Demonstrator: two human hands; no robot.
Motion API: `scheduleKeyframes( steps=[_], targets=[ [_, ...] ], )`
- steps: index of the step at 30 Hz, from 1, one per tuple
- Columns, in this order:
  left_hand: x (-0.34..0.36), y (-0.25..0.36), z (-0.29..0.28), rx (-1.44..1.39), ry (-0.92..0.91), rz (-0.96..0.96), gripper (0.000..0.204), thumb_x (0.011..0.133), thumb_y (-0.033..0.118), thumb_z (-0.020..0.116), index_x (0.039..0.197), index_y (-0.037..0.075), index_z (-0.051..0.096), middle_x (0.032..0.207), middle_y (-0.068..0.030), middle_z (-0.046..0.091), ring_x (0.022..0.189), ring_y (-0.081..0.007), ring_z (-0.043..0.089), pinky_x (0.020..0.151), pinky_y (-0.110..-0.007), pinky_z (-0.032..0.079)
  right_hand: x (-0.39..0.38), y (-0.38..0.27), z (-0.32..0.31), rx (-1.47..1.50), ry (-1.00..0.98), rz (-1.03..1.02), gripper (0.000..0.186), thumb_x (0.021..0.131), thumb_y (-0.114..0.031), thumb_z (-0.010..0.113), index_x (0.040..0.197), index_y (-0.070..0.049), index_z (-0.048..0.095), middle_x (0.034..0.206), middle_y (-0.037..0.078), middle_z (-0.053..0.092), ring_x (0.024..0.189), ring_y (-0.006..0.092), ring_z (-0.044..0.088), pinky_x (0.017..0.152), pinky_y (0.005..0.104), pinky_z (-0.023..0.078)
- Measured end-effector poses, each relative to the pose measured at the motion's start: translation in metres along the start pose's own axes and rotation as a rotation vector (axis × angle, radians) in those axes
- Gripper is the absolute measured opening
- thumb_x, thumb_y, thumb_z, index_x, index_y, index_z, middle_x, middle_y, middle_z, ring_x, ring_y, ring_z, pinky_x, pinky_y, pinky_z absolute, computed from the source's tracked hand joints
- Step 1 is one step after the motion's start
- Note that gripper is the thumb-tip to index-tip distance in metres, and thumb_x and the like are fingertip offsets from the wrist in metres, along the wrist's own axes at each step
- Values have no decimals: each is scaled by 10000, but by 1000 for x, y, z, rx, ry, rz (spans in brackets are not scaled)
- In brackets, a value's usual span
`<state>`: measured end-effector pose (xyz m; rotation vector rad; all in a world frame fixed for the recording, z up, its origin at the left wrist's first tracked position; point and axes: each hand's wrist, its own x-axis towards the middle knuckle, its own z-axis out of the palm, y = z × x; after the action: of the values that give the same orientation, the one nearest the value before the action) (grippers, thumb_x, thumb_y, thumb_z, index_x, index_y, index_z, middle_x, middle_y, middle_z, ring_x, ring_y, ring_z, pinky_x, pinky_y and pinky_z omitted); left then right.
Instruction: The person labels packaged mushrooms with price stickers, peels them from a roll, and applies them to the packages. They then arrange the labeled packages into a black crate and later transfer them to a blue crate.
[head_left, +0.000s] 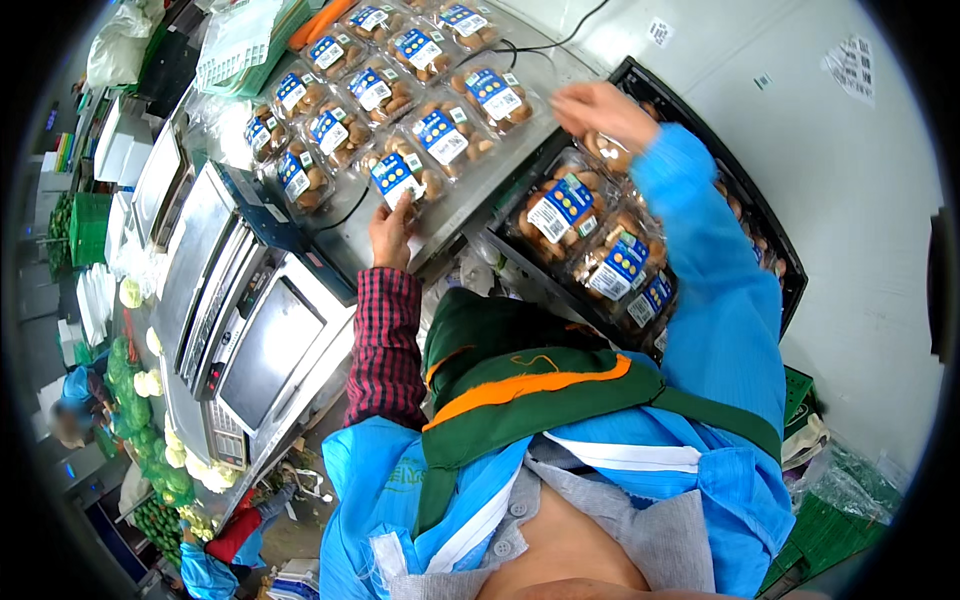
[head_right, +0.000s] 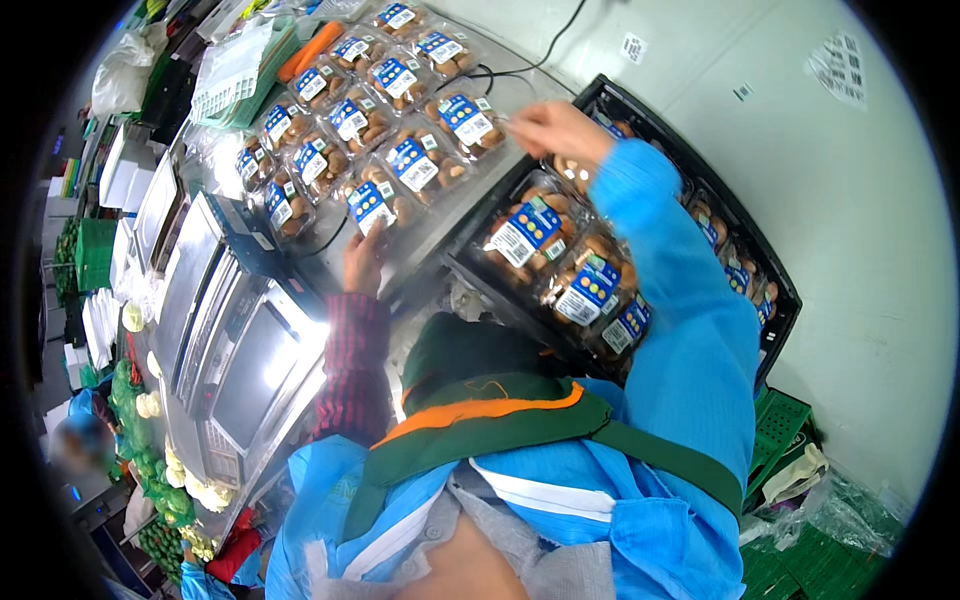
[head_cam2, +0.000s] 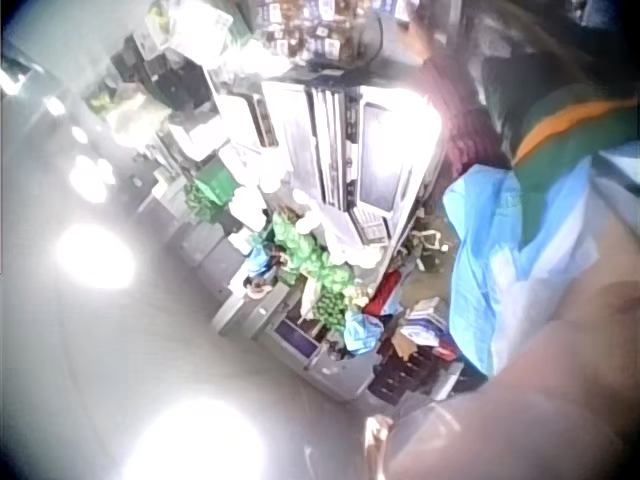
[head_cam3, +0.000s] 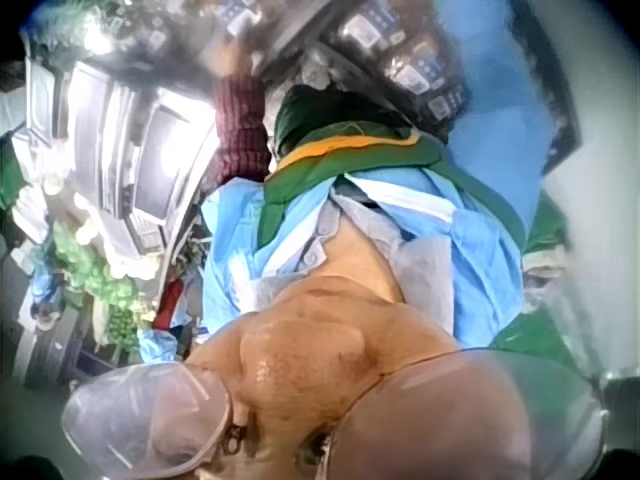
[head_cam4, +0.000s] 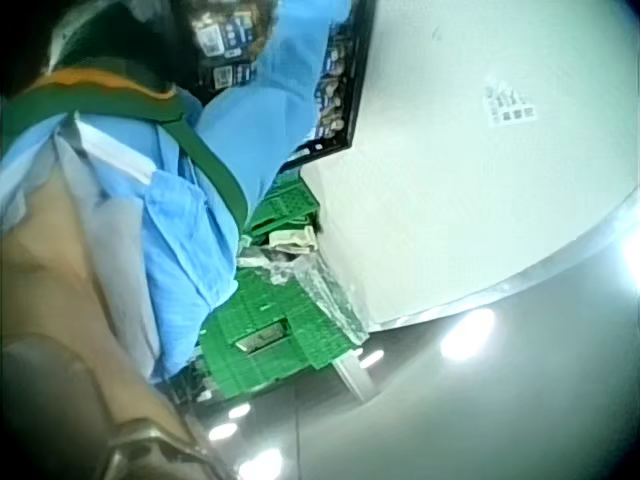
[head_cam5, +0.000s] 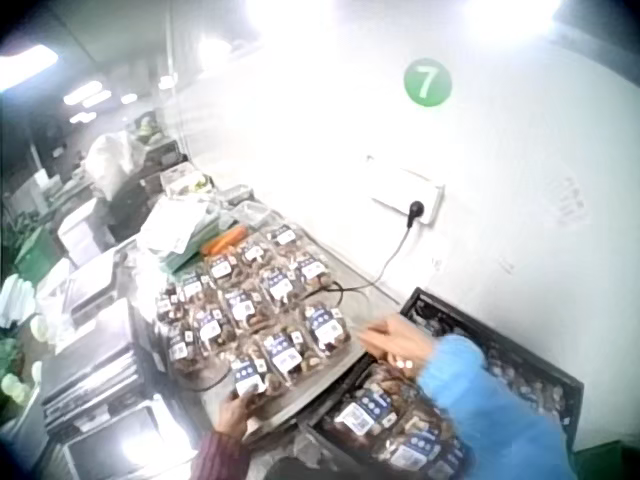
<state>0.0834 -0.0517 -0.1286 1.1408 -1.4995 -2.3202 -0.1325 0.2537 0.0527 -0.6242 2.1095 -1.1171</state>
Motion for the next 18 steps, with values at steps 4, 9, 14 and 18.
scheduleKeyframes(
  steps=[4, 9, 14, 18],
  targets=[
    [-18, 29, 12, 6, 46, -108, 388, 780, 305, 767, 995, 35, 591, 731, 11, 584, 556, -72, 478, 503, -206, 333, 162, 67, 17, -238, 343, 85, 821, 790, -508, 684, 1245, 138, 459, 1211, 248, 544, 1080, 275, 554, 893, 367, 452],
    [-21, 37, 1, -15, -46, -171, 348, 775, 262, 771, 960, 10, 619, 747, -6, 615, 578, -66, 501, 517, -205, 346, 218, 86, 22, -6, 12, 347, 875, 742, -554, 712, 1186, 168, 497, 1160, 237, 583, 1072, 279, 579, 912, 369, 459],
    [-23, 35, -6, -73, -53, -183, 305, 791, 210, 750, 1003, 39, 613, 840, -16, 639, 672, -84, 558, 598, -211, 406, 199, 42, 16, -458, -188, 501, 657, 800, -519, 672, 1168, 19, 593, 1088, 174, 638, 969, 221, 635, 819, 305, 516],
    [-34, 37, -19, -193, -146, -202, 289, 873, 229, 653, 1084, 39, 598, 959, -30, 651, 832, -128, 605, 758, -266, 453, 136, 30, -30, -396, 224, 63, 751, 731, -694, 609, 1025, -6, 678, 791, 109, 634, 683, 197, 567, 605, 326, 470]
  ],
)
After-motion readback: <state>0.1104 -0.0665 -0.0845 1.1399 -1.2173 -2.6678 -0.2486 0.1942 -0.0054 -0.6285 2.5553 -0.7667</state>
